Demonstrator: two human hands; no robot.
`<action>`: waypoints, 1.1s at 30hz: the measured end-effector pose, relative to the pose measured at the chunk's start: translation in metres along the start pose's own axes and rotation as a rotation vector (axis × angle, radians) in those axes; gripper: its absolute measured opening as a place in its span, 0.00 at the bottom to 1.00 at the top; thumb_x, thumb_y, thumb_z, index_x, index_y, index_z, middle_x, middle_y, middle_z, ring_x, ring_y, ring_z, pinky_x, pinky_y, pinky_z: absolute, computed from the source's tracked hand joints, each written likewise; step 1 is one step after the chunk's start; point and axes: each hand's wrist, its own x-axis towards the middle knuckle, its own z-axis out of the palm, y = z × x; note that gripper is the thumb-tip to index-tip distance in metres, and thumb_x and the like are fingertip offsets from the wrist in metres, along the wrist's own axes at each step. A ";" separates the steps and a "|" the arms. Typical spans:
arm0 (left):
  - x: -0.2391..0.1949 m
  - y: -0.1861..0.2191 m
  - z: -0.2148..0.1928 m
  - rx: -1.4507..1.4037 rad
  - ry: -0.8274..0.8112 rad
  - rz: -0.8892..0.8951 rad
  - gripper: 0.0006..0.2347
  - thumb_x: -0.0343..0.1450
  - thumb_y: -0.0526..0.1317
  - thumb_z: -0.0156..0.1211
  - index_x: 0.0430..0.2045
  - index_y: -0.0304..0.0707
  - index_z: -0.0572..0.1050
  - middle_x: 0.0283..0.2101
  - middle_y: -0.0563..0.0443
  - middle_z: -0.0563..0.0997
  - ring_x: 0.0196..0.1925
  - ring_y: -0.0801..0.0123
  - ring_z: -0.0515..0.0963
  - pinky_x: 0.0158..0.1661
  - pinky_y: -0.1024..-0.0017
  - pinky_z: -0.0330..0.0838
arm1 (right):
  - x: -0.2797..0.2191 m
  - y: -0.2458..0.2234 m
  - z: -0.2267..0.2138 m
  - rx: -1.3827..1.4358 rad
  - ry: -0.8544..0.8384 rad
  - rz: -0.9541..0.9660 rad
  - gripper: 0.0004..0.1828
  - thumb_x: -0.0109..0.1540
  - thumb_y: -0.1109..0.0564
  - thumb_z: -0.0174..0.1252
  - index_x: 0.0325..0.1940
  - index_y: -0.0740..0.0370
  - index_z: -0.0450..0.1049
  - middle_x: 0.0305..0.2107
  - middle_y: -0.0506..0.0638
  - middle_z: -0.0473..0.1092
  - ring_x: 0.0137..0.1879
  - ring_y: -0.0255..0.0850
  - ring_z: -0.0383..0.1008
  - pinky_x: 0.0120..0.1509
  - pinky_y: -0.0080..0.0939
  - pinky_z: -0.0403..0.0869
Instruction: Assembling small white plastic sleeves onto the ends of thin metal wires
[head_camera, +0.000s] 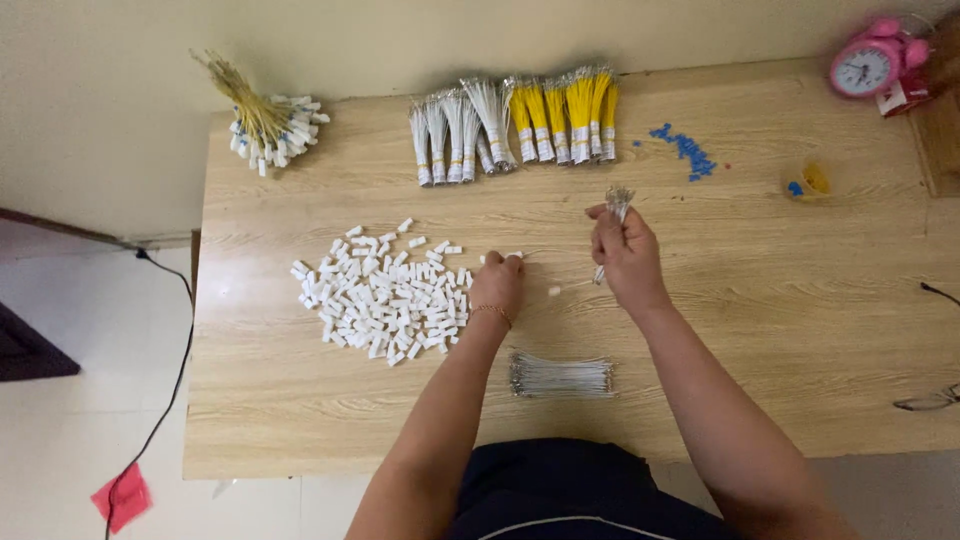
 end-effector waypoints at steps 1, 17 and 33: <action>0.001 -0.001 -0.001 -0.009 -0.011 -0.014 0.05 0.69 0.45 0.55 0.32 0.52 0.76 0.39 0.49 0.72 0.32 0.47 0.83 0.31 0.56 0.80 | 0.004 0.005 -0.002 0.047 0.007 0.005 0.14 0.71 0.48 0.44 0.45 0.59 0.69 0.17 0.44 0.60 0.21 0.27 0.59 0.25 0.24 0.62; -0.040 0.049 -0.032 -0.156 -0.063 0.203 0.07 0.68 0.47 0.58 0.37 0.59 0.77 0.34 0.50 0.73 0.33 0.53 0.82 0.31 0.59 0.79 | 0.010 0.023 0.026 0.186 -0.026 0.036 0.14 0.70 0.48 0.47 0.42 0.60 0.69 0.17 0.45 0.57 0.19 0.27 0.54 0.23 0.24 0.58; 0.000 0.045 -0.080 -0.050 -0.116 0.028 0.12 0.68 0.37 0.56 0.45 0.46 0.73 0.40 0.44 0.70 0.36 0.42 0.82 0.37 0.53 0.79 | 0.028 -0.047 -0.007 -0.316 -0.030 -0.006 0.13 0.71 0.47 0.48 0.42 0.58 0.68 0.18 0.46 0.61 0.22 0.33 0.60 0.26 0.32 0.62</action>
